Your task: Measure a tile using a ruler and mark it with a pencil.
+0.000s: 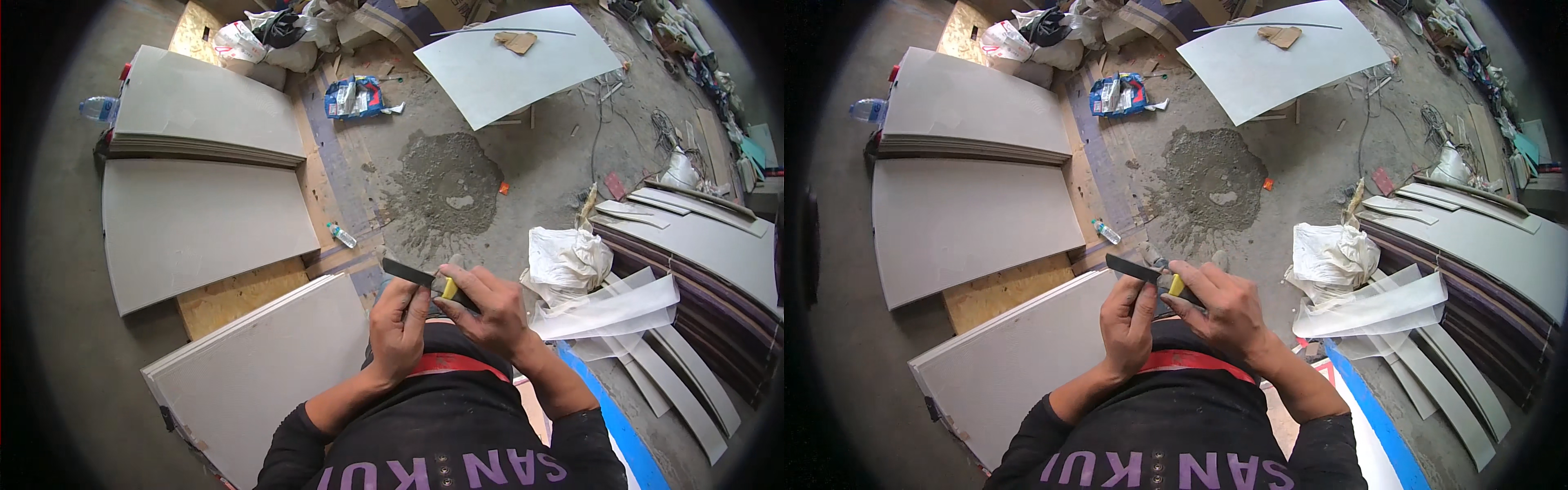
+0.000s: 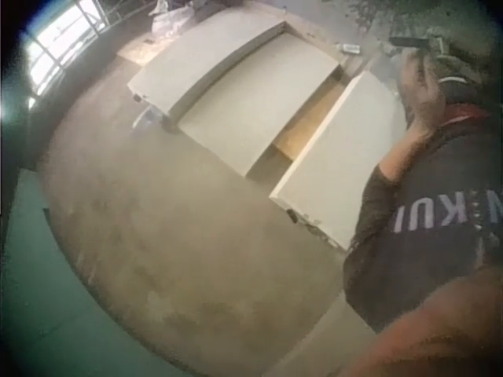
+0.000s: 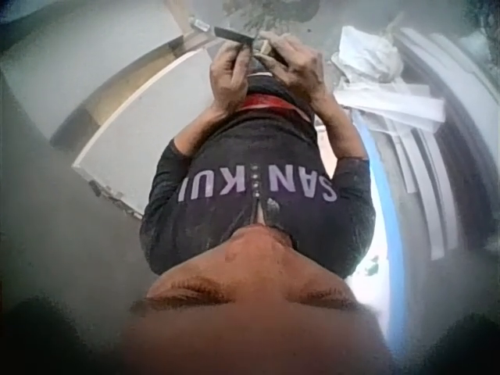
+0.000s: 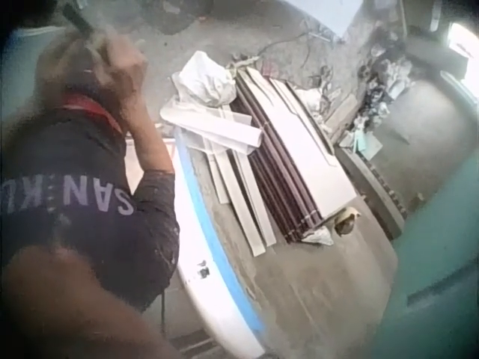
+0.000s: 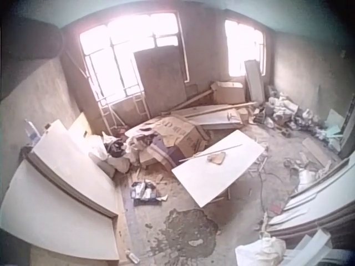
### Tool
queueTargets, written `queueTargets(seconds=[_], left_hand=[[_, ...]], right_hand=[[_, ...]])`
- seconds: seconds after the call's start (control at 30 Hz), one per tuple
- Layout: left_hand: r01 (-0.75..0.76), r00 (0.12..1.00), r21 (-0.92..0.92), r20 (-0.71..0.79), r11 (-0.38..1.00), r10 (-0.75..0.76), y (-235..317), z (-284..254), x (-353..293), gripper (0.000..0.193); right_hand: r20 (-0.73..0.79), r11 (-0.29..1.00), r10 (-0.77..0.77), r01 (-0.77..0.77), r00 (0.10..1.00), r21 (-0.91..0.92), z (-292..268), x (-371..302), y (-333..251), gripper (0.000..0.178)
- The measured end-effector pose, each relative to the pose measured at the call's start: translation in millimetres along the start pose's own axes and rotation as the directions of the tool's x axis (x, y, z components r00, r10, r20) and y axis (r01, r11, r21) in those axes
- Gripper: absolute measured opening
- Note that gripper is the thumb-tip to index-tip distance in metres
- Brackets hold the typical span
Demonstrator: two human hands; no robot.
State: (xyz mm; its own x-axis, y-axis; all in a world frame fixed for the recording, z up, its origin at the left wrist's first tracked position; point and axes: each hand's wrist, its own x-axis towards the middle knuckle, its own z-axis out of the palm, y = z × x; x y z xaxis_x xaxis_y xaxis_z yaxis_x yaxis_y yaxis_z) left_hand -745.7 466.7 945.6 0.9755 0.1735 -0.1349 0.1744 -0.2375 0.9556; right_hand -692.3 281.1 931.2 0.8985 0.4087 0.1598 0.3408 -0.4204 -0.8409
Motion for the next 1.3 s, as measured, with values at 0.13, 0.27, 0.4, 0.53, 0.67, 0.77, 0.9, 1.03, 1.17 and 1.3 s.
queueTargets(seconds=[0.13,0.27,0.4,0.53,0.67,0.77,0.9,1.03,1.17,1.3], left_hand=[[-0.088,0.996,0.052,-0.016,0.995,0.089,-7,-1,-2,0.018],[-0.106,0.994,0.059,-0.013,0.993,0.107,-9,-1,-2,0.018],[-0.028,1.000,0.181,-0.006,0.983,0.030,3,-7,-5,0.020],[0.037,0.999,0.058,0.011,0.998,-0.038,5,-5,1,0.026],[0.131,0.991,-0.044,0.043,0.990,-0.130,-4,3,-7,0.027],[0.158,0.987,-0.054,0.044,0.986,-0.156,-7,4,-7,0.027],[0.178,0.981,0.026,0.073,0.984,-0.179,-10,2,-11,0.026],[0.133,0.989,0.083,0.057,0.988,-0.138,-5,1,-11,0.023],[0.102,0.995,-0.024,0.004,0.994,-0.102,-2,3,-8,0.022],[0.101,0.994,-0.075,0.055,0.992,-0.097,-23,11,-10,0.024]], right_hand=[[0.007,1.000,-0.002,0.002,1.000,0.003,-1,0,3,0.050],[0.040,0.999,0.032,-0.032,0.999,0.008,2,-4,3,0.046],[-0.205,0.995,0.087,-0.096,0.975,-0.034,-3,0,50,0.040],[-0.222,0.998,0.059,-0.054,0.973,0.031,-14,-10,32,0.046],[-0.009,1.000,-0.008,0.008,1.000,-0.008,-3,-7,4,0.051],[-0.031,1.000,-0.010,0.010,0.999,-0.007,4,-9,8,0.050],[-0.025,0.999,-0.005,0.004,1.000,-0.035,3,-11,8,0.050],[-0.105,0.998,0.058,-0.060,0.993,-0.009,3,-11,35,0.044],[-0.235,0.982,0.187,-0.174,0.954,0.076,-14,-6,42,0.039],[-0.015,0.999,0.007,-0.007,1.000,0.034,-9,-7,11,0.048]])
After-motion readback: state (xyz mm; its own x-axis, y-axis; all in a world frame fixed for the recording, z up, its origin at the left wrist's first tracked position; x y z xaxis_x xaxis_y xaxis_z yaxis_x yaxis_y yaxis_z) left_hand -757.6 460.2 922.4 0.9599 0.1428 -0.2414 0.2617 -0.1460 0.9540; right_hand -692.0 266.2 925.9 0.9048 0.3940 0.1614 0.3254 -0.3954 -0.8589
